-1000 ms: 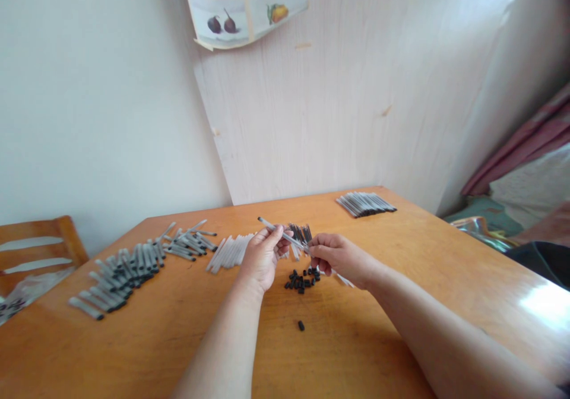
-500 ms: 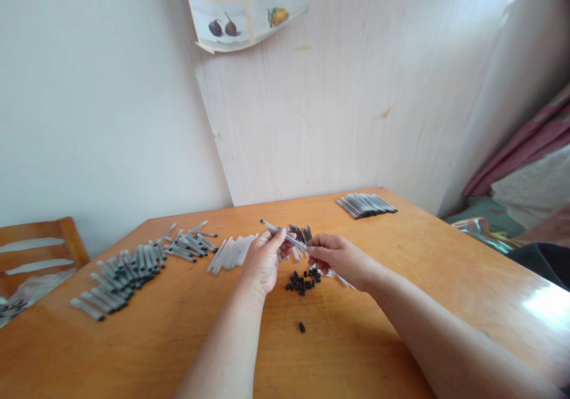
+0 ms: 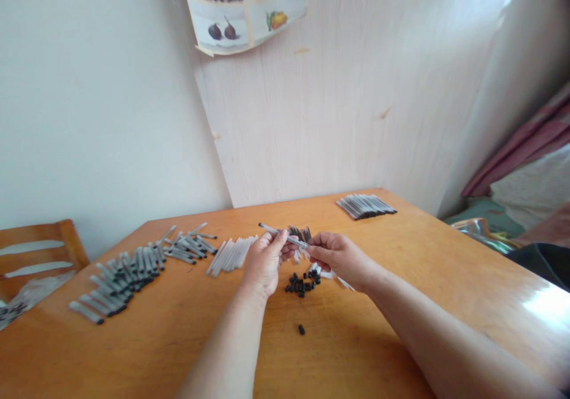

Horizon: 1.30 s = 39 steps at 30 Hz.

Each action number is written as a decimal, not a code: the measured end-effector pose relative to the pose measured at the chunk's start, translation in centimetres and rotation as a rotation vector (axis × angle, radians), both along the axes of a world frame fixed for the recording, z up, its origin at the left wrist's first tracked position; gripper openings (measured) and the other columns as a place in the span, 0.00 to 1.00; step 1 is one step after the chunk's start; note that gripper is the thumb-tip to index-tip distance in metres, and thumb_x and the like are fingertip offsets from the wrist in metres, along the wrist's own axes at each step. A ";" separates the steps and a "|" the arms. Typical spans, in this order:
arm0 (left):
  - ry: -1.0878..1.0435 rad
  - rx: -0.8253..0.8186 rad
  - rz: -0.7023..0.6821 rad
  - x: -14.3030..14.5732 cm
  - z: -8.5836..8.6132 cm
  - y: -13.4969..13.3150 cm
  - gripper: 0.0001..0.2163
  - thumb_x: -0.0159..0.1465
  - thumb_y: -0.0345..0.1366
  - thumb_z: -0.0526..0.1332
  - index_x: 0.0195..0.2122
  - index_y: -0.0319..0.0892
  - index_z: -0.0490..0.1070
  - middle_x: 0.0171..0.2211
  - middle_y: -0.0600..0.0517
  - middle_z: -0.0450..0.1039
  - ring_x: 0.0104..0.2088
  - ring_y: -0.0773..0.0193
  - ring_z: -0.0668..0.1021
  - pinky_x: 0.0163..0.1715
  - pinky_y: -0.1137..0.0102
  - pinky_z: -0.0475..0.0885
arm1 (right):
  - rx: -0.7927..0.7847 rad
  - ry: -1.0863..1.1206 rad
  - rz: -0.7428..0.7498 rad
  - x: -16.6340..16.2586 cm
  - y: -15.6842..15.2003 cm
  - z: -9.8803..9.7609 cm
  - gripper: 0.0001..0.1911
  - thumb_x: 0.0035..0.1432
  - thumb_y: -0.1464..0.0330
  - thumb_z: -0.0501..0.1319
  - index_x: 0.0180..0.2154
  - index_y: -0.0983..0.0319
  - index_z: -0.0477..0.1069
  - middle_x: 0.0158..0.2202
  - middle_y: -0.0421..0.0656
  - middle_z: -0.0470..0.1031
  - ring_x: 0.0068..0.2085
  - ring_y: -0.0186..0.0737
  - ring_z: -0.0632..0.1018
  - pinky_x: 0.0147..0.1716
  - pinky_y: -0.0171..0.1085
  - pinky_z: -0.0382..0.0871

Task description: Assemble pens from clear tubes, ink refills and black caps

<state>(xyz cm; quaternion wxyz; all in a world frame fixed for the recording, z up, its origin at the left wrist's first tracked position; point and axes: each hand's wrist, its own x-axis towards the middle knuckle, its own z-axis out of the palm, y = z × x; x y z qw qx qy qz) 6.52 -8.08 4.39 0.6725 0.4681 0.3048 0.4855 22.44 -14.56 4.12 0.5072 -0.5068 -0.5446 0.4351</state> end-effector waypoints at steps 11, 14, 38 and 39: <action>-0.020 0.018 0.024 0.3 0.3 -0.5 0.14 0.56 0.42 0.68 0.37 0.39 0.70 0.35 0.46 0.79 0.31 0.66 0.79 0.32 0.73 0.72 | 0.007 -0.016 0.011 0.0 0.1 0.1 0.11 0.56 0.61 0.60 0.31 0.63 0.68 0.20 0.35 0.65 0.21 0.28 0.63 0.20 0.30 0.56; -0.022 0.052 0.039 0.3 0.2 -0.6 0.15 0.56 0.44 0.67 0.39 0.39 0.70 0.38 0.46 0.78 0.34 0.65 0.79 0.32 0.72 0.72 | -0.014 -0.029 0.030 -0.3 0.1 0.1 0.10 0.57 0.61 0.60 0.32 0.63 0.68 0.24 0.38 0.69 0.23 0.29 0.67 0.22 0.30 0.60; 1.109 1.091 0.356 -0.5 -0.8 -0.1 0.12 0.64 0.38 0.56 0.45 0.51 0.78 0.40 0.46 0.77 0.43 0.53 0.72 0.44 0.60 0.60 | 0.143 -0.205 -0.217 1.1 0.6 0.4 0.15 0.56 0.57 0.59 0.29 0.63 0.68 0.23 0.37 0.67 0.25 0.31 0.65 0.23 0.31 0.57; 1.136 1.105 0.367 -0.5 -0.8 -0.3 0.13 0.64 0.36 0.57 0.45 0.52 0.78 0.40 0.46 0.77 0.43 0.52 0.72 0.44 0.59 0.60 | 0.141 -0.258 -0.224 1.2 0.7 0.2 0.14 0.56 0.58 0.59 0.28 0.63 0.69 0.22 0.37 0.66 0.25 0.31 0.65 0.23 0.31 0.56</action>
